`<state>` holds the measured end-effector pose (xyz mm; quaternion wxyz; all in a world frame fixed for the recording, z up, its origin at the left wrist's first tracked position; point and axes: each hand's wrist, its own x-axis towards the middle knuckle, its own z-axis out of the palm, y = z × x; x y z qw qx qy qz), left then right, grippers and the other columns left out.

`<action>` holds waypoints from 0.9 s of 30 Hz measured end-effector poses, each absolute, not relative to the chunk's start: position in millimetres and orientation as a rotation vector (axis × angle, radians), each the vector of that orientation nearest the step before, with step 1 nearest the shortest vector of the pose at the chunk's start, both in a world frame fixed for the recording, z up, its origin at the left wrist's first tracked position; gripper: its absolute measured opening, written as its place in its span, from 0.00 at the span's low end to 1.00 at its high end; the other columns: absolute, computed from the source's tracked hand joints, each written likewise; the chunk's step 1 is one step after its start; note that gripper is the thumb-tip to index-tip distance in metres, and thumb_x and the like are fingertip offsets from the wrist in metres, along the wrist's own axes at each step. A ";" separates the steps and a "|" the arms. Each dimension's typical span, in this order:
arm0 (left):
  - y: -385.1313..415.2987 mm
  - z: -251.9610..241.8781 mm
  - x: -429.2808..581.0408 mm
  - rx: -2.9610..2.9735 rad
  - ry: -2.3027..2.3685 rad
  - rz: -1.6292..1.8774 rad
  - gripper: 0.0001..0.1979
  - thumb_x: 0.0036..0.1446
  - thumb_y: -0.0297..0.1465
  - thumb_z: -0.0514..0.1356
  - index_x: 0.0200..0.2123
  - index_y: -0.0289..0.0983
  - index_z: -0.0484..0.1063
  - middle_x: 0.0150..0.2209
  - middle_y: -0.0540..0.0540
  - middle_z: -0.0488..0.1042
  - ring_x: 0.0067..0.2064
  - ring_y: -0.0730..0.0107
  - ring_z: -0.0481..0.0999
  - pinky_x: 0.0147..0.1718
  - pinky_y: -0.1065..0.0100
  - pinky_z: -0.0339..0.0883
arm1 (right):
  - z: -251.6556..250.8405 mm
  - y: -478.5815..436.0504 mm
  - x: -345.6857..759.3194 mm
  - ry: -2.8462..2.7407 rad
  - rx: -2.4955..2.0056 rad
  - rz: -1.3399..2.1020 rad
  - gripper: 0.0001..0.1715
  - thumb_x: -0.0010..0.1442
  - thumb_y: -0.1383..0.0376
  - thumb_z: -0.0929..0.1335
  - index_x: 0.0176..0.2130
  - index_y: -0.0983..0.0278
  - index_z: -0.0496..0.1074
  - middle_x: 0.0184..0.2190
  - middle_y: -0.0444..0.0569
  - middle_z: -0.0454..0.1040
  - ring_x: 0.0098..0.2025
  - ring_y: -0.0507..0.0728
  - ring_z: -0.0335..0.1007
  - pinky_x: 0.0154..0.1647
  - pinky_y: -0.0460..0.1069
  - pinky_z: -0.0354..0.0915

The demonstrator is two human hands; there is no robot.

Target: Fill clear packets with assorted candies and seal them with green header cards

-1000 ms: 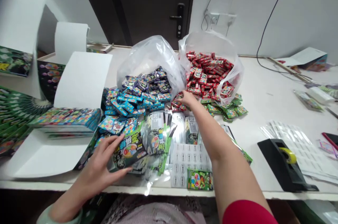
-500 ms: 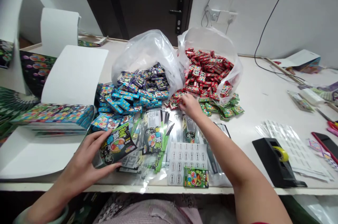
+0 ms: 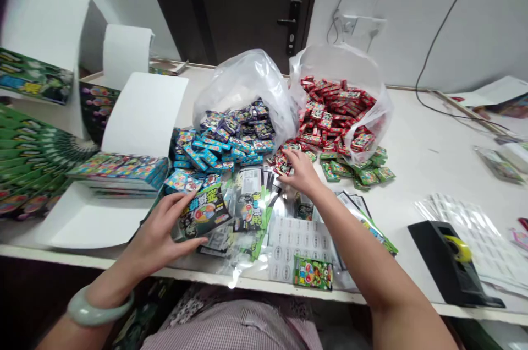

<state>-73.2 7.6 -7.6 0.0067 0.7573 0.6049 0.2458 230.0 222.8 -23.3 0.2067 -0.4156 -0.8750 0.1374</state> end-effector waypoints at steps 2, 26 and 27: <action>11.0 -8.5 -71.1 2.382 1.903 0.807 0.46 0.51 0.44 0.66 0.67 0.43 0.46 0.55 0.38 0.61 0.57 0.47 0.64 0.56 0.48 0.62 | -4.0 195.1 225.5 -2.484 -0.911 0.389 0.50 0.48 0.54 0.76 0.64 0.57 0.56 0.61 0.58 0.60 0.63 0.67 0.54 0.63 0.64 0.54; -2.7 -5.1 -70.0 2.312 1.602 0.768 0.48 0.48 0.37 0.68 0.67 0.40 0.47 0.57 0.37 0.58 0.59 0.48 0.61 0.58 0.47 0.60 | 62.0 119.6 199.5 -2.744 -0.503 0.370 0.26 0.53 0.59 0.74 0.49 0.61 0.66 0.53 0.58 0.62 0.56 0.66 0.59 0.56 0.63 0.62; -2.9 -5.2 -69.0 2.310 1.608 0.791 0.48 0.47 0.37 0.68 0.67 0.40 0.46 0.57 0.37 0.58 0.59 0.48 0.60 0.58 0.47 0.60 | 59.9 117.1 198.5 -2.745 -0.511 0.356 0.26 0.53 0.59 0.74 0.49 0.60 0.66 0.53 0.58 0.61 0.56 0.66 0.59 0.56 0.63 0.61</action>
